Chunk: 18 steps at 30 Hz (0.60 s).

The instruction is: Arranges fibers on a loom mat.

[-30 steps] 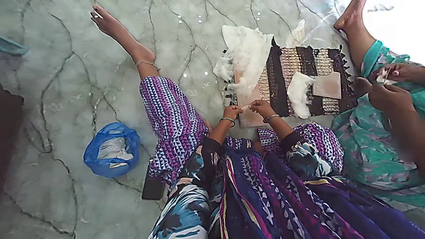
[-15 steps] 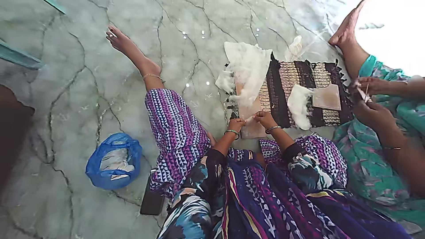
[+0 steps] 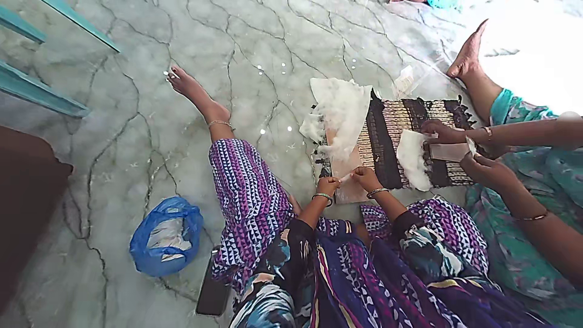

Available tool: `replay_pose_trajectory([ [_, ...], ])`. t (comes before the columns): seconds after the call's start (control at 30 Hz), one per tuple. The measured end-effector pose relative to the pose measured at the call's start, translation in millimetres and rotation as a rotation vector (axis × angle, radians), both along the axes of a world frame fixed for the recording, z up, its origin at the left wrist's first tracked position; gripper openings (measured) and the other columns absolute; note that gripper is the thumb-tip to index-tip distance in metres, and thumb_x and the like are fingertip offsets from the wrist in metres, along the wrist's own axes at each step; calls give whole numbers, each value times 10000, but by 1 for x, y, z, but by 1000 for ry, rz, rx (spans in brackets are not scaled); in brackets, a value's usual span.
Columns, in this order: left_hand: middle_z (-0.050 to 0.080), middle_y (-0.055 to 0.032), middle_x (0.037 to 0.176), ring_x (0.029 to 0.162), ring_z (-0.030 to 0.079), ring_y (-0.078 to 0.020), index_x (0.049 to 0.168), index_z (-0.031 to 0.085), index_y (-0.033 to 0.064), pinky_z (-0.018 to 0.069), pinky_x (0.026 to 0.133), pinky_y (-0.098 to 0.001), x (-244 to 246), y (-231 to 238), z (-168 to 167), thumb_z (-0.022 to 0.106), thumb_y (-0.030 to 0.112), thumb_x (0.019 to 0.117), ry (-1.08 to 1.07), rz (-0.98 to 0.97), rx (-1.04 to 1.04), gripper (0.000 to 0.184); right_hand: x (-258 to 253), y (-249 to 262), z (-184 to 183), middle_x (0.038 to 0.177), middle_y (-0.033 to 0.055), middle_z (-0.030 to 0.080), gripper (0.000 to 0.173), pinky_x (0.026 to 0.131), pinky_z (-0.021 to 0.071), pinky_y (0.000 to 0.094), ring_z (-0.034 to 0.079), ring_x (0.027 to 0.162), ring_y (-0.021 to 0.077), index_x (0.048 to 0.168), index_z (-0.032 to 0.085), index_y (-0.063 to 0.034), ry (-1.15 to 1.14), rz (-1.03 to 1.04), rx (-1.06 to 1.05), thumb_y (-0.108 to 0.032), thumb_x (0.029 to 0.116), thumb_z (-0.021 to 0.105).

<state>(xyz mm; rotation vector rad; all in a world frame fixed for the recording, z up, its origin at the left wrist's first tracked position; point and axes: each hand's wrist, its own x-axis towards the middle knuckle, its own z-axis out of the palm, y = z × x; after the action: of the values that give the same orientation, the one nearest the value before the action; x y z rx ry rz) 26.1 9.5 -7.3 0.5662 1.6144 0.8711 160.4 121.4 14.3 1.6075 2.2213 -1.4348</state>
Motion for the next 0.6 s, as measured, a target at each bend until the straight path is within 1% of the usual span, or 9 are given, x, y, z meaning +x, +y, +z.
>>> replay_pose_trajectory([
  [0.07,672,-234,1162,1049,627,-247,1213,641,-109,467,978,-384,-1,1,-1,574,82,1035,6,-2,5,269,0,1,-2,1030,222,685,221,908,485,401,632,939,240,1122,671,101,-5,-1,22,-80,1013,604],
  [0.13,644,-269,1241,1128,634,-309,1317,583,-102,474,1030,-424,-1,2,-4,575,115,1040,37,30,9,351,0,1,-2,1048,233,687,232,936,480,438,639,973,277,1124,679,94,-34,-2,40,-100,1017,610],
  [0.2,627,-285,1250,1155,619,-392,1422,489,-49,466,1030,-530,-2,3,-1,550,252,1066,152,60,-18,470,1,1,-3,1073,250,693,237,971,478,487,652,1026,330,1127,685,83,-67,-1,66,-116,1021,610],
  [0.27,630,-271,1256,1163,622,-422,1478,430,10,466,1004,-601,-7,3,9,402,361,1113,302,30,-19,507,2,2,-6,1075,259,696,225,975,479,532,658,1048,375,1112,691,72,-84,-2,128,-114,1007,621],
  [0.3,617,-265,1312,1211,609,-420,1484,438,17,455,1025,-609,-9,2,15,331,354,1127,352,-11,-5,502,2,2,-8,1100,267,692,227,985,479,553,657,1071,397,1126,690,71,-91,5,159,-107,996,633],
  [0.37,564,-255,1423,1331,544,-399,1456,501,-13,396,1115,-589,-14,0,23,287,276,1134,399,-128,6,482,3,2,-11,1153,272,677,267,1000,478,574,648,1108,415,1188,676,60,-118,27,206,-107,981,654],
  [0.43,605,-249,1349,1280,574,-391,1308,627,-24,422,1088,-573,-15,3,22,362,191,1112,455,-265,-33,393,5,2,-15,1170,263,671,316,998,479,571,642,1121,413,1240,658,42,-146,33,244,-115,966,672],
  [0.5,610,-243,1337,1272,582,-380,1281,654,-11,434,1092,-551,-13,4,16,415,169,1096,476,-362,-71,352,7,2,-17,1216,260,650,354,1009,475,568,627,1155,411,1278,638,26,-161,24,264,-124,960,685],
  [0.6,608,-251,1327,1273,579,-377,1264,653,-39,433,1099,-535,-10,5,14,455,165,1083,496,-415,-85,337,9,2,-19,1242,272,636,374,1003,453,599,614,1159,430,1289,635,25,-147,10,289,-112,946,699],
])
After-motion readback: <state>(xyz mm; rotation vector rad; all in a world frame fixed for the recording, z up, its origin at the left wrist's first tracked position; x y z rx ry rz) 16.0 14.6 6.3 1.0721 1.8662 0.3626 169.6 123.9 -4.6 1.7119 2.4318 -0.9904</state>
